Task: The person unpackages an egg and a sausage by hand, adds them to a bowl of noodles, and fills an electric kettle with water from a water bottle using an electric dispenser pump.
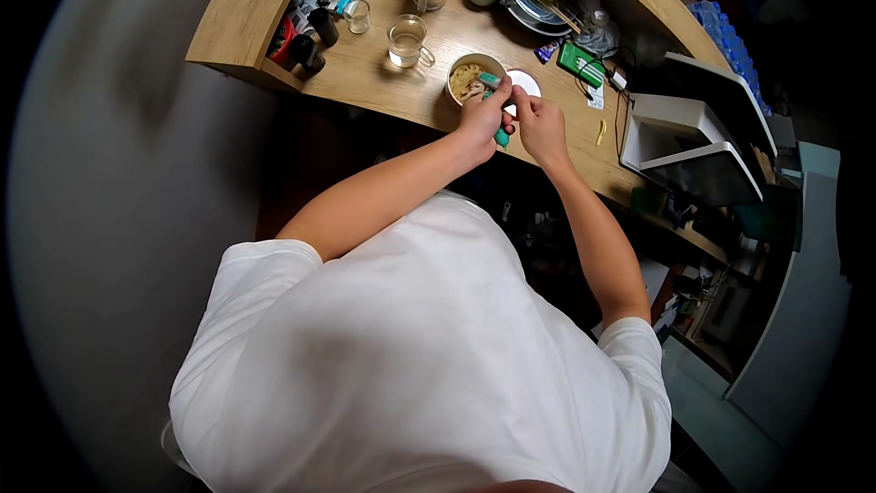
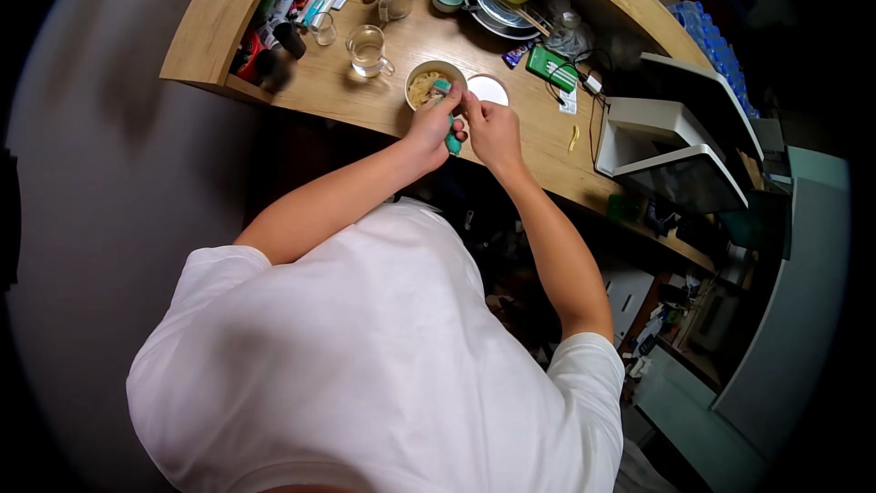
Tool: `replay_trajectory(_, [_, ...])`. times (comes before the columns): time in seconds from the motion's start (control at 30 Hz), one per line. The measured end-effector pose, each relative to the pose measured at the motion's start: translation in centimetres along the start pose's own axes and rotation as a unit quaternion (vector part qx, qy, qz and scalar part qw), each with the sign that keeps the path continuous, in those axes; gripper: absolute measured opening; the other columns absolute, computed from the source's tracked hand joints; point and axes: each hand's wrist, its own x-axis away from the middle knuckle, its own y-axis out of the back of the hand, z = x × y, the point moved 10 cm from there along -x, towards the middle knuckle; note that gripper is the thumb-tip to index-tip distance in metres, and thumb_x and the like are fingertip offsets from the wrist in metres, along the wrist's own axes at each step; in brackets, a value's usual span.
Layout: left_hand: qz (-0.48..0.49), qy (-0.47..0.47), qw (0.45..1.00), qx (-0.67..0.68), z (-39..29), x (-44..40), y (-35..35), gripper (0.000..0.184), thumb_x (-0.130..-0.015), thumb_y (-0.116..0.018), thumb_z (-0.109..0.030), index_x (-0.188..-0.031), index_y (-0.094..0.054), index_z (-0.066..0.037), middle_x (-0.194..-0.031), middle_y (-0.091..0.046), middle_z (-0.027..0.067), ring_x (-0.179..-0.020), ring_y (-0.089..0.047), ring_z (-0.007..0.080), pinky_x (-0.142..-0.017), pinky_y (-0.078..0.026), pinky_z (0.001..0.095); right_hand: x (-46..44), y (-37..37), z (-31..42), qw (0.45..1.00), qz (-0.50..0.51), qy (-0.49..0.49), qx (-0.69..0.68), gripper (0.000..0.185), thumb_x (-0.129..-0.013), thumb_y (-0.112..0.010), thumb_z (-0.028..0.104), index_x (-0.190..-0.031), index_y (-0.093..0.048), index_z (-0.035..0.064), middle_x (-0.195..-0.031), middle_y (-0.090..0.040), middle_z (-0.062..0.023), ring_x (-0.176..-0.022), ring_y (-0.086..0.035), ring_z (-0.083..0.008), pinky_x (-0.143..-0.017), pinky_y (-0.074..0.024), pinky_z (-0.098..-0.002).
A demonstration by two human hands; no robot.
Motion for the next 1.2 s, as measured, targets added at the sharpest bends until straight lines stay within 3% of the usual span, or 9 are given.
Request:
replay_trajectory(0.1, [0.033, 0.033, 0.999, 0.002, 1.1, -1.0, -0.5, 0.031, -0.098, -0.059, -0.040, -0.087, -0.058, -0.012, -0.074, -0.051, -0.0030, -0.056, -0.042, 0.0088, -0.051, -0.039, 0.0265, 0.2, -0.6, 1.1, 0.995, 0.038, -0.091, -0.031, 0.049, -0.100, -0.054, 0.032, -0.069, -0.064, -0.0048, -0.055, -0.060, -0.0049, -0.048, -0.054, -0.0088, -0.048, -0.0453, -0.0279])
replay_trajectory(0.3, [0.090, 0.074, 0.993, 0.001, 1.3, -1.6, -0.7, 0.029, -0.101, -0.052, -0.039, -0.085, -0.057, -0.015, -0.071, -0.048, -0.0032, -0.053, -0.040, 0.0092, -0.050, -0.036, 0.0258, 0.1, -1.1, 1.6, 0.998, 0.043, -0.045, -0.007, 0.046, -0.101, -0.053, 0.026, -0.070, -0.065, -0.0055, -0.054, -0.061, -0.0050, -0.046, -0.057, -0.0086, -0.045, -0.0462, -0.0262])
replay_trajectory(0.37, [0.128, 0.112, 0.985, -0.016, 1.8, -1.1, -1.1, 0.032, -0.100, -0.050, -0.044, -0.084, -0.054, -0.017, -0.064, -0.046, -0.0052, -0.049, -0.039, 0.0068, -0.048, -0.034, 0.0242, 0.3, -1.5, 1.7, 0.998, 0.049, -0.029, -0.033, 0.044, -0.101, -0.053, 0.024, -0.070, -0.065, -0.0056, -0.053, -0.060, -0.0045, -0.044, -0.056, -0.0082, -0.043, -0.0451, -0.0252])
replay_trajectory(0.47, [0.090, 0.115, 0.989, -0.027, 0.8, -0.2, -1.0, 0.031, -0.101, -0.050, -0.044, -0.084, -0.054, -0.018, -0.062, -0.045, -0.0059, -0.049, -0.039, 0.0060, -0.047, -0.034, 0.0240, 0.1, -1.8, 1.7, 0.998, 0.045, -0.009, -0.035, 0.044, -0.101, -0.054, 0.023, -0.070, -0.065, -0.0056, -0.053, -0.060, -0.0042, -0.044, -0.055, -0.0075, -0.041, -0.0440, -0.0244])
replay_trajectory(0.8, [0.096, 0.094, 0.991, 0.026, 0.1, -0.7, -0.5, 0.025, -0.099, -0.054, -0.040, -0.083, -0.054, -0.021, -0.064, -0.045, -0.0067, -0.048, -0.035, 0.0052, -0.047, -0.031, 0.0231, -0.3, -2.8, 3.1, 0.996, 0.047, -0.005, -0.082, 0.043, -0.101, -0.054, 0.023, -0.072, -0.067, -0.0050, -0.055, -0.061, -0.0042, -0.046, -0.056, -0.0062, -0.042, -0.0456, -0.0237])
replay_trajectory(0.9, [0.063, 0.097, 0.993, 0.007, 0.4, -0.6, 0.5, 0.024, -0.099, -0.054, -0.037, -0.082, -0.054, -0.021, -0.064, -0.045, -0.0067, -0.047, -0.035, 0.0054, -0.047, -0.031, 0.0237, -0.4, -3.3, 1.7, 0.996, 0.076, 0.007, -0.049, 0.040, -0.100, -0.053, 0.020, -0.071, -0.066, -0.0041, -0.055, -0.063, -0.0068, -0.044, -0.059, -0.0097, -0.043, -0.0475, -0.0258])
replay_trajectory(0.97, [0.092, 0.109, 0.990, 0.013, 0.9, -1.2, 0.7, 0.024, -0.099, -0.053, -0.037, -0.082, -0.054, -0.020, -0.064, -0.046, -0.0066, -0.047, -0.036, 0.0054, -0.046, -0.031, 0.0242, -0.6, -3.3, 3.0, 0.983, 0.070, 0.150, 0.077, 0.038, -0.098, -0.054, 0.017, -0.068, -0.064, -0.0026, -0.057, -0.065, -0.0113, -0.044, -0.062, -0.0175, -0.044, -0.0491, -0.0304])
replay_trajectory(1.13, [0.139, 0.113, 0.983, 0.042, 0.6, -0.7, -0.5, 0.021, -0.099, -0.054, -0.034, -0.086, -0.057, -0.017, -0.064, -0.048, -0.0061, -0.047, -0.037, 0.0054, -0.046, -0.032, 0.0238, -0.6, -2.8, 3.0, 0.986, 0.052, 0.133, 0.082, 0.036, -0.096, -0.056, 0.019, -0.067, -0.063, 0.0007, -0.059, -0.063, -0.0155, -0.048, -0.063, -0.0276, -0.047, -0.0490, -0.0374])
replay_trajectory(1.2, [0.057, 0.101, 0.992, 0.048, 0.6, -0.6, 0.7, 0.021, -0.099, -0.056, -0.034, -0.089, -0.057, -0.015, -0.071, -0.051, -0.0063, -0.050, -0.039, 0.0053, -0.048, -0.033, 0.0234, -0.7, -2.1, 2.7, 0.987, 0.040, 0.120, 0.100, 0.036, -0.096, -0.057, 0.022, -0.067, -0.063, 0.0015, -0.059, -0.063, -0.0158, -0.049, -0.063, -0.0291, -0.048, -0.0482, -0.0395])
